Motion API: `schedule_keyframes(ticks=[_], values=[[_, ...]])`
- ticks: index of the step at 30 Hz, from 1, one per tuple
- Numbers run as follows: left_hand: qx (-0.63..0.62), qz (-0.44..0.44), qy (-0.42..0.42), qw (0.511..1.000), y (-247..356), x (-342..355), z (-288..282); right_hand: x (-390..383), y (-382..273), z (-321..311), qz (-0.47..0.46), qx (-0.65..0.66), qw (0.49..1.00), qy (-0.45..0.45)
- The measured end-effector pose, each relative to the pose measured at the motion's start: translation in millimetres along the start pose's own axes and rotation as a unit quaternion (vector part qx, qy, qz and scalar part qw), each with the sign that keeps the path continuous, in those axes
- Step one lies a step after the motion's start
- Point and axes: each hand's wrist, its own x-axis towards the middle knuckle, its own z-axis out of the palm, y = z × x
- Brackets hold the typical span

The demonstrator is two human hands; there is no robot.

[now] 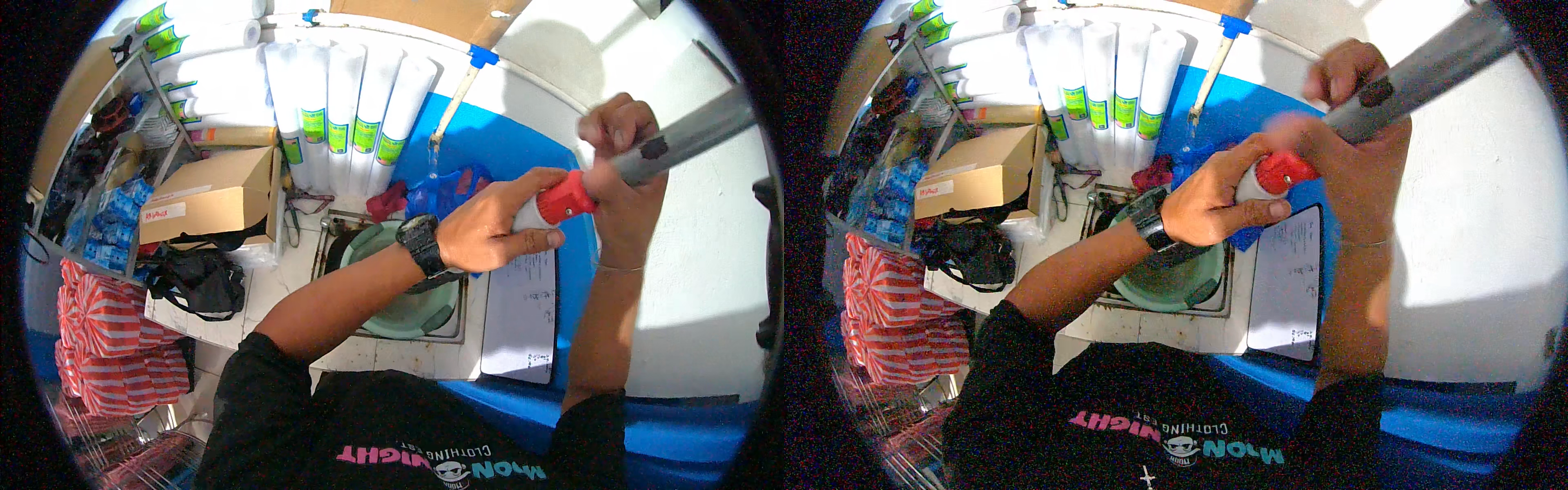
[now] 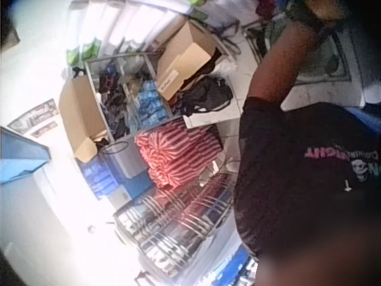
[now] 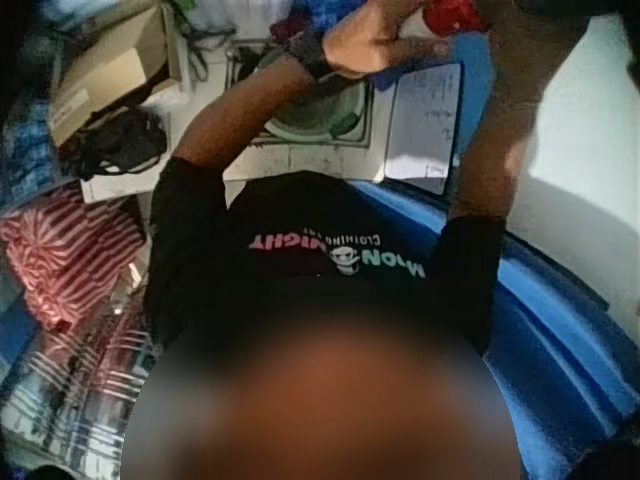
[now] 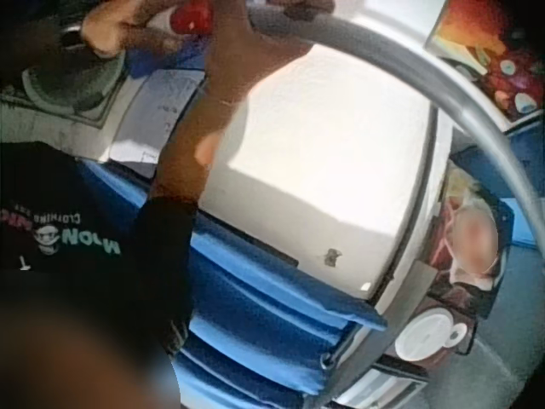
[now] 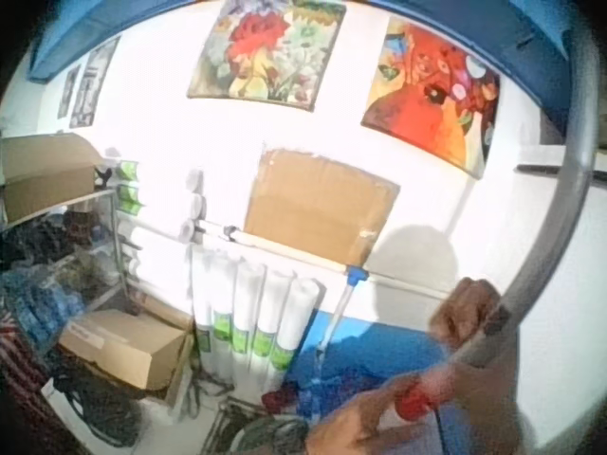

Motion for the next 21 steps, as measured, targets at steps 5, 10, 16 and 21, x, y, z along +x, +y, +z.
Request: schedule_keyframes(ticks=[5,10,16,21], values=[[-0.088,-0.087,-0.109,0.986,7.0,11.0,-9.6,12.7,-2.7,-6.3,0.051,0.411,0.880,-0.233],[0.244,-0.051,0.130,0.960,-7.2,-3.1,22.3,-13.4,0.9,37.0,0.189,0.048,0.933,0.302],[0.081,-0.132,0.043,0.987,-13.8,-15.5,6.4,-26.7,-3.3,42.8,0.176,0.158,0.952,0.193],[-0.295,-0.150,-0.243,0.912,-5.6,27.7,-8.8,20.8,-4.7,1.6,-0.018,0.421,0.846,-0.327]])
